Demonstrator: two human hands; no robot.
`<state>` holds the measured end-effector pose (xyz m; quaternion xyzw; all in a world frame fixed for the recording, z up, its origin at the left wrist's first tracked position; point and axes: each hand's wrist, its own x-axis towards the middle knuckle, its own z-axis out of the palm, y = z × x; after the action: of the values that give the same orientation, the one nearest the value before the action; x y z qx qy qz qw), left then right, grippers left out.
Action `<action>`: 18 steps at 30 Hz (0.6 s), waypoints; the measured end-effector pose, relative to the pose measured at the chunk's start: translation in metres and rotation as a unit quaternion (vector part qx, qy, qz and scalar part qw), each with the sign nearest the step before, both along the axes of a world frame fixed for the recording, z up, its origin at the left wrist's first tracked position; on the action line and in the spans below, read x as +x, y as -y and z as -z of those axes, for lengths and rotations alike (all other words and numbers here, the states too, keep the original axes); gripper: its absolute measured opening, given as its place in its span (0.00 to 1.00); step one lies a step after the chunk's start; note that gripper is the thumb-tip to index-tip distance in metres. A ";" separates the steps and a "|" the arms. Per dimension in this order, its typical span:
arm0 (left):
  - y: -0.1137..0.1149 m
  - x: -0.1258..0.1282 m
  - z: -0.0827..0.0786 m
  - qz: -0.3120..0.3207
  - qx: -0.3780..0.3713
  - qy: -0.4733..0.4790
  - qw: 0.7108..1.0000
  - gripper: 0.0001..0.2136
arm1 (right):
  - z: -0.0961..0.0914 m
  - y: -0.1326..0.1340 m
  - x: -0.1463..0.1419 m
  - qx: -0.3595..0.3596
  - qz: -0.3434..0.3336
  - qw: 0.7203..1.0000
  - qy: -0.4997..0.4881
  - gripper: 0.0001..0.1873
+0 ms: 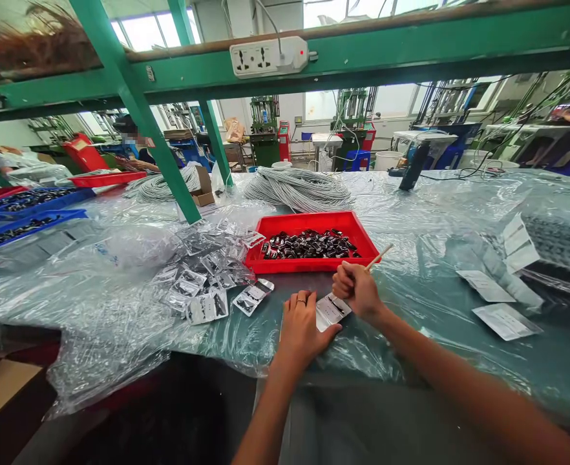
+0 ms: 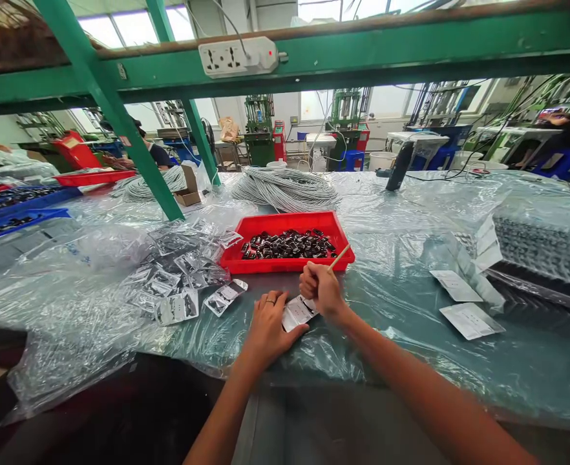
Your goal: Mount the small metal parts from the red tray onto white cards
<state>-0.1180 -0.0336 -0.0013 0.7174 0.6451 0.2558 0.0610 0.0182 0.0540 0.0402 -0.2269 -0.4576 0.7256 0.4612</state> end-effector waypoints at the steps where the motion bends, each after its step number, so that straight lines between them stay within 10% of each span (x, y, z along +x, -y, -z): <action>1: 0.001 0.000 0.000 -0.018 0.001 -0.007 1.000 0.28 | 0.001 -0.002 -0.007 0.002 0.005 1.000 -0.006 0.25; 18: 0.002 -0.002 0.006 -0.010 -0.003 0.025 1.000 0.17 | 0.015 0.013 -0.036 -0.011 -0.008 0.999 0.032 0.25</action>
<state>-0.1197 -0.0358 -0.0069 0.7040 0.6516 0.2719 0.0768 -0.0177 0.0406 0.0254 -0.2513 -0.4656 0.7265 0.4384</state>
